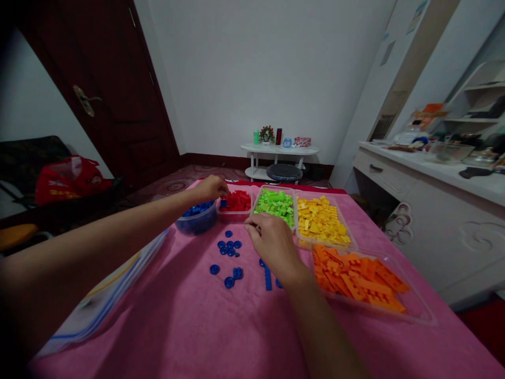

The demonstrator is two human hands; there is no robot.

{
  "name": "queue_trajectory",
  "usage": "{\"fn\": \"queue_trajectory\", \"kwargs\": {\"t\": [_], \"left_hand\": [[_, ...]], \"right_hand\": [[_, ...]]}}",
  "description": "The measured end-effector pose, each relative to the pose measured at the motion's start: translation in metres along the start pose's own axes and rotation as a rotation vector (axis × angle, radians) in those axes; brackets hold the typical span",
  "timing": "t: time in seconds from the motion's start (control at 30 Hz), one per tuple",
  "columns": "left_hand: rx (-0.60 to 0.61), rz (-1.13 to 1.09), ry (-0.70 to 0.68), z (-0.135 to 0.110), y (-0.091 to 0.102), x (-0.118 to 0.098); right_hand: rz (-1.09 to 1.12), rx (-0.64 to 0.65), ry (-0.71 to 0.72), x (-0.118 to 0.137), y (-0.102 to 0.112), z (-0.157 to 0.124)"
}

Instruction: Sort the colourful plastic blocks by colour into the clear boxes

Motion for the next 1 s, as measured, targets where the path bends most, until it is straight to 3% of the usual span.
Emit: {"fn": "queue_trajectory", "kwargs": {"t": [0.17,0.3,0.37,0.53,0.7,0.83,1.0], "left_hand": [[0.004,-0.023,0.042,-0.011,0.016,0.036],[0.223,0.141,0.172,-0.026,0.017,0.065],[0.259,0.192,0.222,-0.030,0.016,0.070],[0.110,0.083,0.080,-0.017,0.013,0.045],[0.173,0.063,-0.187,-0.006,-0.009,0.004],[0.219,0.176,-0.161,-0.006,-0.019,-0.010],[0.202,0.249,-0.108,-0.007,-0.008,-0.021]], "right_hand": [[-0.012,-0.003,-0.011,-0.002,0.001,0.000],[-0.031,0.016,-0.023,-0.004,-0.001,-0.001],[-0.031,0.023,-0.024,-0.003,-0.002,-0.001],[-0.028,0.045,-0.016,0.000,-0.005,-0.001],[-0.026,0.040,-0.016,-0.002,-0.005,-0.001],[-0.014,0.045,0.009,0.001,-0.004,-0.001],[-0.015,0.044,0.009,0.002,-0.005,-0.002]]}}
Point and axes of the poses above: each hand's wrist, its own z-axis towards the middle knuckle, its own y-axis out of the back of the hand, x = y × z, the point moved 6 cm from there along z, towards the middle knuckle, and after that the axes turned 10 degrees about z, right-handed, at the moved point
